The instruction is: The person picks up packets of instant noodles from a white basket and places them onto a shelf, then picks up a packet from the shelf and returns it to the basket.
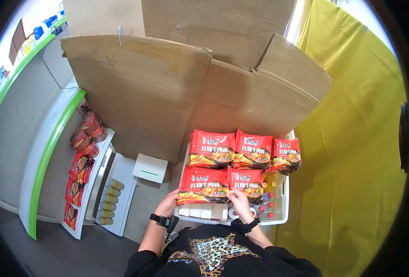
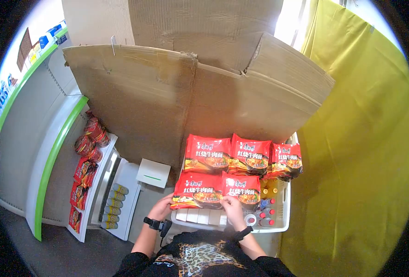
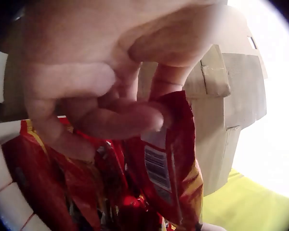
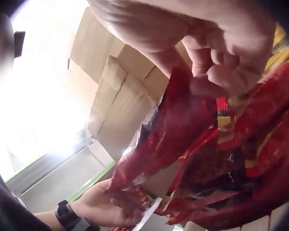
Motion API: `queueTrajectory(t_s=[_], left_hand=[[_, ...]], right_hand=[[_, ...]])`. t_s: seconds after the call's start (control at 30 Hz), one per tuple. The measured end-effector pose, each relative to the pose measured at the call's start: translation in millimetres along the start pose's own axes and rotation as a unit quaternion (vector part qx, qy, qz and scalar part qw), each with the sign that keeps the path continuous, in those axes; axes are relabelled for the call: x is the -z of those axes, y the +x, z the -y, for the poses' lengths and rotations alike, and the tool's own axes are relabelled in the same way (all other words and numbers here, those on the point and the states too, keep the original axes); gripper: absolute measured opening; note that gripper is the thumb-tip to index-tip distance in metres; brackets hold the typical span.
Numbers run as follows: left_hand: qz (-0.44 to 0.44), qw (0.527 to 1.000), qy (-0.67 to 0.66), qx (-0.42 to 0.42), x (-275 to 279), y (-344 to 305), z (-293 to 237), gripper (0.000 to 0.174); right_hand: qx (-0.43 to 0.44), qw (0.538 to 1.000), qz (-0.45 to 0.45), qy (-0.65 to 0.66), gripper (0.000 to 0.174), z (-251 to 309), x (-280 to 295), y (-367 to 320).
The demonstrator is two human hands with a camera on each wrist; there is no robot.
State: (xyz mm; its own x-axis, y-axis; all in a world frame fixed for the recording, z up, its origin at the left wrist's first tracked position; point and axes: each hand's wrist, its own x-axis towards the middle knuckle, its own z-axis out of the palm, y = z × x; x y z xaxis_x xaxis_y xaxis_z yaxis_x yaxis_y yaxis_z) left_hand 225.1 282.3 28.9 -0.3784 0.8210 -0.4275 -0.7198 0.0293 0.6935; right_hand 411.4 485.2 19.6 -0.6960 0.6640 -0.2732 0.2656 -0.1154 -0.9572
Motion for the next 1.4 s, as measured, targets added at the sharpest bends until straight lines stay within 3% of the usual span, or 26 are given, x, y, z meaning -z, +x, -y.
queueTrajectory(t_s=[0.43, 0.63, 0.87, 0.93, 1.0, 1.07, 1.13, 1.2, 1.4], left_hand=[[-0.081, 0.995, 0.054, -0.008, 5.1, 19.9, 6.4, 0.042], [-0.128, 0.988, 0.085, 0.016, 9.9, 14.7, 15.4, 0.035], [-0.160, 0.985, 0.070, 0.010, 18.5, 12.3, 27.7, 0.028], [-0.155, 0.986, 0.066, 0.007, 14.8, 12.9, 24.7, 0.028], [-0.152, 0.986, 0.063, 0.003, 14.2, 12.5, 22.9, 0.027], [-0.157, 0.985, 0.065, 0.004, 16.8, 12.1, 25.8, 0.028], [-0.161, 0.984, 0.071, 0.003, 19.0, 13.4, 28.9, 0.029], [-0.166, 0.983, 0.077, 0.001, 20.3, 12.9, 29.7, 0.029], [-0.163, 0.985, 0.056, -0.026, 15.2, 2.7, 31.1, 0.033]], right_hand=[[0.039, 0.994, -0.053, -0.084, 0.012, 10.6, -8.6, 3.7], [0.101, 0.981, -0.059, -0.153, 0.029, 15.2, -13.0, -12.0], [0.113, 0.977, -0.061, -0.168, 0.025, 17.2, -14.7, -17.9], [0.196, 0.943, -0.077, -0.259, 0.022, 25.2, -18.5, -19.9], [0.155, 0.946, -0.035, -0.283, 0.021, 35.7, -19.7, -22.9], [0.321, 0.847, -0.010, -0.424, 0.025, 44.0, -26.1, -27.5], [0.303, 0.842, 0.035, -0.445, 0.033, 38.0, -29.4, -26.5], [0.322, 0.801, 0.030, -0.504, 0.037, 34.8, -33.5, -25.7], [0.288, 0.799, 0.048, -0.525, 0.048, 26.8, -37.0, -28.9]])
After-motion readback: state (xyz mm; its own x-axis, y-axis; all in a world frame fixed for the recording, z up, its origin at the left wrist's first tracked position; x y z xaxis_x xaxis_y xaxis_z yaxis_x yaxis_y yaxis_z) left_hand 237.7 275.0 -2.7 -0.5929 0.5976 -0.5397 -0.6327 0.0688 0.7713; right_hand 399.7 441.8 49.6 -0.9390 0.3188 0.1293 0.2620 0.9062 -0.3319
